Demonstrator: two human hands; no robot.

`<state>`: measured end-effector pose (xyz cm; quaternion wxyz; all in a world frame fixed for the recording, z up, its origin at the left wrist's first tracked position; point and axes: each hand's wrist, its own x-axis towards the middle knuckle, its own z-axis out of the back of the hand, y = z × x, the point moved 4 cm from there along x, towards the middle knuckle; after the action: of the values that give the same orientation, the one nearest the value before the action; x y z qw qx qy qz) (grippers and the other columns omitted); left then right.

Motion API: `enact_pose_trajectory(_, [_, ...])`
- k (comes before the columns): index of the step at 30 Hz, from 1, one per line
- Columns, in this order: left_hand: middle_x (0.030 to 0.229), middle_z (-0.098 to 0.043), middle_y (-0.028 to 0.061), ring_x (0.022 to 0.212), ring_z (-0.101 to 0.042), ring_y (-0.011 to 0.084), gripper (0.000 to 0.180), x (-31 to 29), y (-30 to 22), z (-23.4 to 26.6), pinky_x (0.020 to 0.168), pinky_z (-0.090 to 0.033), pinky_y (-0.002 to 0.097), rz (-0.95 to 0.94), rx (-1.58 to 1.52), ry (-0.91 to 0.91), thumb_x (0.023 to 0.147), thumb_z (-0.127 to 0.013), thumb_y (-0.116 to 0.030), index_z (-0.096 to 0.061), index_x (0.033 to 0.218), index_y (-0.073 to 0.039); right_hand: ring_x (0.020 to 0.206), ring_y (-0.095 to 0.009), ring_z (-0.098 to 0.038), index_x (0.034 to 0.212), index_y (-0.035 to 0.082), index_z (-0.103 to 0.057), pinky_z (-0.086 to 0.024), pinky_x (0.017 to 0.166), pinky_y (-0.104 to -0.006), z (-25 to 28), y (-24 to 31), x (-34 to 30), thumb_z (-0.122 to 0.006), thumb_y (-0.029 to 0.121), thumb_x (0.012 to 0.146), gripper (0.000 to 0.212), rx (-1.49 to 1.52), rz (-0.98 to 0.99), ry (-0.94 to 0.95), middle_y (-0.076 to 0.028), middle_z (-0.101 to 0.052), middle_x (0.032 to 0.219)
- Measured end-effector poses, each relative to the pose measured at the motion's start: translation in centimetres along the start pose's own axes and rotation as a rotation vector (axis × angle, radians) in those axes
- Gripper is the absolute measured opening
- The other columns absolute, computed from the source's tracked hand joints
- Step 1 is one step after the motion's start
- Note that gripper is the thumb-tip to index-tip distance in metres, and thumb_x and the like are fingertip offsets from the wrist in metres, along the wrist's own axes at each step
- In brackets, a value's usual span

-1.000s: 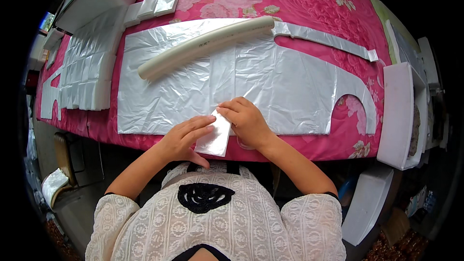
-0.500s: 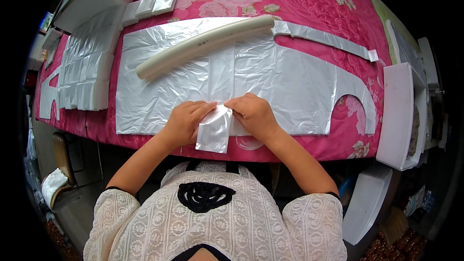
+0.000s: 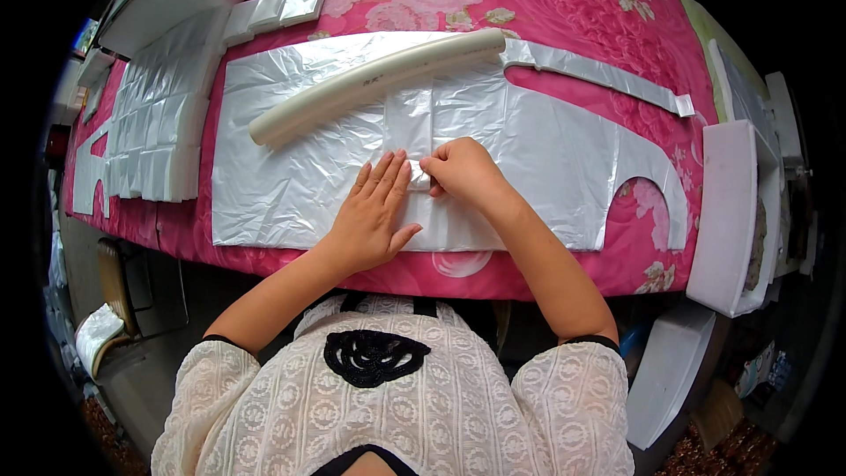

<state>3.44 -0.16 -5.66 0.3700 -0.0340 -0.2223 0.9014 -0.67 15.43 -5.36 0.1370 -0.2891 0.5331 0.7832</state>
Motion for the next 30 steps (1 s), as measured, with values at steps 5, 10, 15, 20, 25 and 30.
enact_pose_trajectory(5, [0.146, -0.019, 0.0204, 0.137, -0.016, 0.0332, 0.08, -0.1, -0.2, -0.6, 0.11, -0.011, 0.0454, 0.055, 0.057, -0.005, 0.081, -0.054, -0.043, -0.023, 0.138, 0.004, 0.056, -0.017, -0.061, 0.082, -0.001, -0.062, -0.048, 0.056, -0.0277, -0.4, -0.6, -0.1, -0.066, 0.016, 0.075, 0.019, -0.151, 0.152, -0.169, -0.007, -0.062, 0.062])
enact_pose_trajectory(10, [0.144, -0.025, 0.02, 0.135, -0.022, 0.0324, 0.076, 0.1, 0.0, -0.3, 0.109, -0.017, 0.0434, 0.065, 0.043, -0.011, 0.08, -0.057, -0.038, -0.028, 0.136, 0.004, 0.094, -0.024, -0.057, 0.112, 0.003, -0.055, -0.044, 0.083, -0.0354, -1.2, 1.1, -3.2, -0.075, 0.02, 0.066, 0.053, -0.659, 0.645, -0.553, -0.013, -0.06, 0.099])
enact_pose_trajectory(15, [0.137, -0.038, 0.0177, 0.125, -0.038, 0.0302, 0.066, 0.9, 1.1, 0.9, 0.101, -0.03, 0.0405, -0.009, 0.033, -0.104, 0.075, -0.063, -0.026, -0.039, 0.128, 0.004, 0.124, -0.027, -0.04, 0.122, 0.004, -0.051, -0.03, 0.104, -0.0393, -0.5, 0.9, -1.6, -0.071, 0.023, 0.07, 0.059, -0.939, 0.991, -0.309, -0.012, -0.043, 0.134])
enact_pose_trajectory(20, [0.131, -0.044, 0.0178, 0.115, -0.046, 0.03, 0.063, 1.8, 0.9, 1.6, 0.092, -0.038, 0.04, -0.011, 0.027, -0.145, 0.069, -0.065, -0.016, -0.043, 0.124, 0.004, 0.123, -0.028, -0.042, 0.122, 0.006, -0.052, -0.032, 0.104, -0.0381, 0.8, 1.2, 0.2, -0.061, 0.015, 0.077, 0.047, -0.783, 1.009, -0.082, -0.01, -0.047, 0.131])
enact_pose_trajectory(25, [0.123, -0.051, 0.0162, 0.109, -0.05, 0.0274, 0.051, 2.5, 1.7, 0.8, 0.089, -0.04, 0.0369, -0.057, 0.229, -0.129, 0.068, -0.062, -0.008, -0.05, 0.116, 0.004, 0.118, -0.029, -0.047, 0.116, 0.004, -0.056, -0.037, 0.1, -0.0367, 1.0, 1.5, 0.7, -0.053, -0.003, 0.072, 0.045, -0.672, 0.993, -0.085, -0.011, -0.053, 0.125])
enact_pose_trajectory(30, [0.117, -0.057, 0.014, 0.106, -0.055, 0.0261, 0.038, 2.8, 1.8, 1.6, 0.086, -0.043, 0.0361, -0.168, 0.194, -0.109, 0.071, -0.058, -0.003, -0.056, 0.109, 0.003, 0.108, -0.027, -0.054, 0.104, 0.004, -0.061, -0.044, 0.091, -0.0353, 0.8, 1.6, 0.2, -0.055, -0.008, 0.067, 0.039, -0.653, 1.058, -0.191, -0.008, -0.06, 0.114])
